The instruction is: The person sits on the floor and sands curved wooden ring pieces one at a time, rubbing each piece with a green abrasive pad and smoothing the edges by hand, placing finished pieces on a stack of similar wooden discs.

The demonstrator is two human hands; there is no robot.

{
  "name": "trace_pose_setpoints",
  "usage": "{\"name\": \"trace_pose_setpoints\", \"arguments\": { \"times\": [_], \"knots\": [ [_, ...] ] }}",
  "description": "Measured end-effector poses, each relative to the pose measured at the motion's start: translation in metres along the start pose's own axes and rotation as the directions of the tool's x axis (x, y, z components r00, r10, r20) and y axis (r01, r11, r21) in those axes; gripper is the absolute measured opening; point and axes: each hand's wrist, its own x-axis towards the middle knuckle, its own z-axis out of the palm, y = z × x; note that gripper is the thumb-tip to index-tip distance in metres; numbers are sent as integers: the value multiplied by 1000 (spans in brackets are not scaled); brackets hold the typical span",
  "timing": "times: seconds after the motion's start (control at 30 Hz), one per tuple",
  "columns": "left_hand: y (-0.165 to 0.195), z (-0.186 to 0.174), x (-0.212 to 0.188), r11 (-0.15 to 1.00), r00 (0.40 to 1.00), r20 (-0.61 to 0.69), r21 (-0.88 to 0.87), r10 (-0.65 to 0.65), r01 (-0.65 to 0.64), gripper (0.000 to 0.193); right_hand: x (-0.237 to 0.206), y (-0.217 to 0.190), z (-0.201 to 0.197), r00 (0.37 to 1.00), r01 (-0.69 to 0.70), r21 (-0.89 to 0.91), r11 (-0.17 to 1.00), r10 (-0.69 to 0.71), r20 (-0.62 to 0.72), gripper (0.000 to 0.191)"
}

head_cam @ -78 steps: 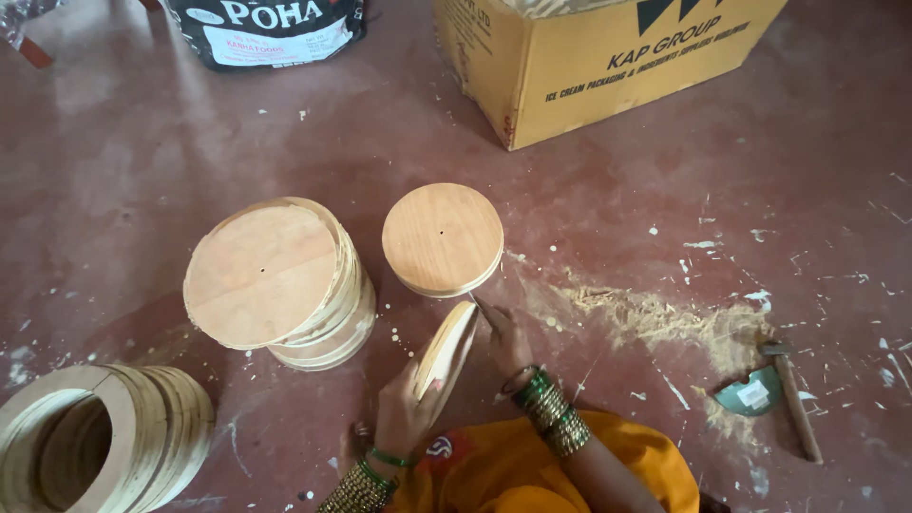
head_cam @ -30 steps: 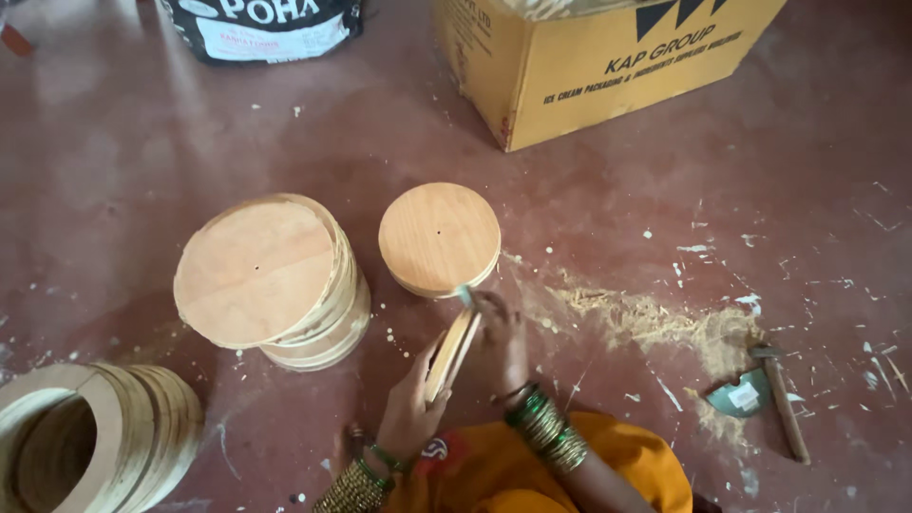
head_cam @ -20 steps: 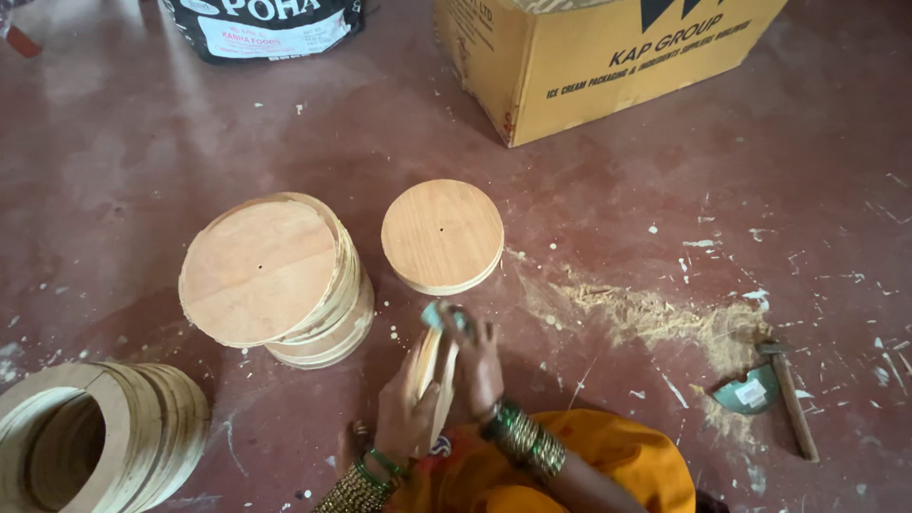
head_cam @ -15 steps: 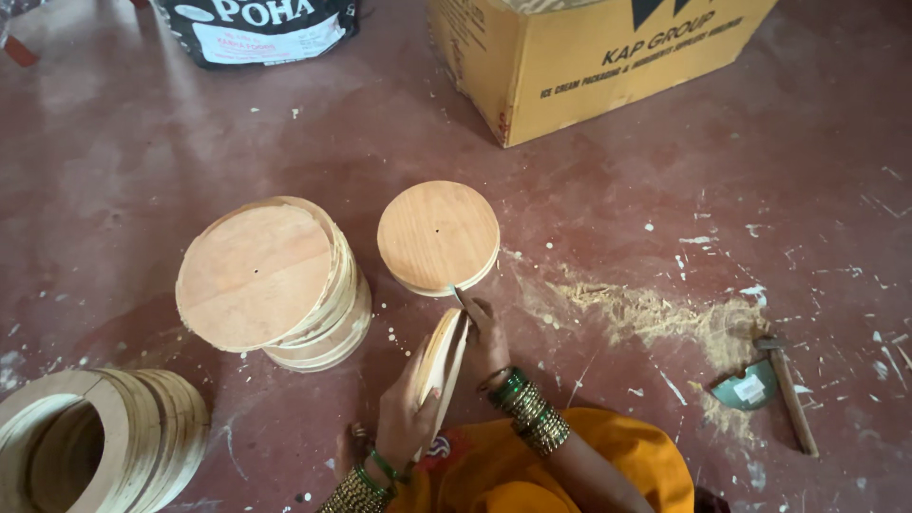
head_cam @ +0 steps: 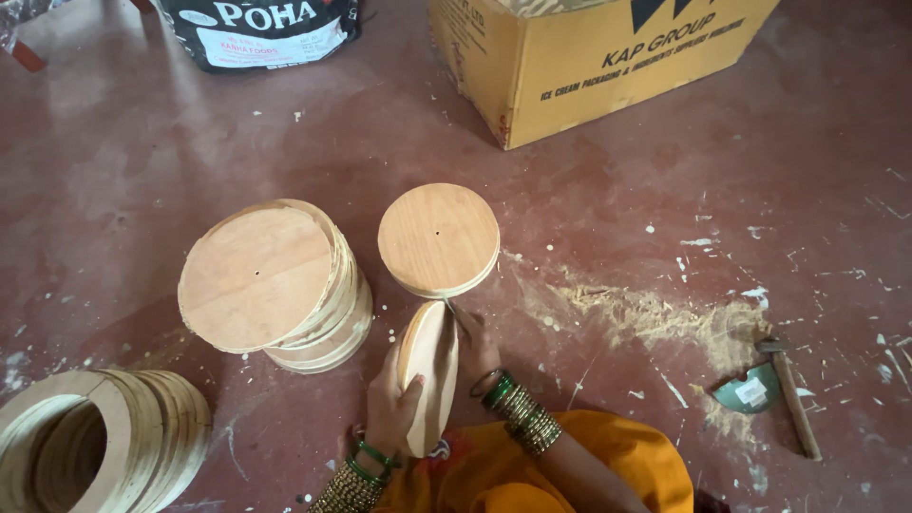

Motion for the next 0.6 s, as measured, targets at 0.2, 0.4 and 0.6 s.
{"name": "trace_pose_setpoints", "arguments": {
  "times": [0.2, 0.4, 0.6],
  "knots": [
    [-1, 3, -2, 998, 998, 14, 0, -63, 63, 66, -40, -32, -3, 909, 367, -282, 887, -406, -92, 79],
    [1, -3, -7, 997, 998, 39, -60, -42, 44, 65, -17, -28, -8, 989, 125, -289, 949, -141, -37, 73],
    [7, -5, -14, 988, 994, 64, -131, 85, -76, 62, 8, 9, -12, 992, 17, -112, 994, -31, -125, 56]
  ]
}}
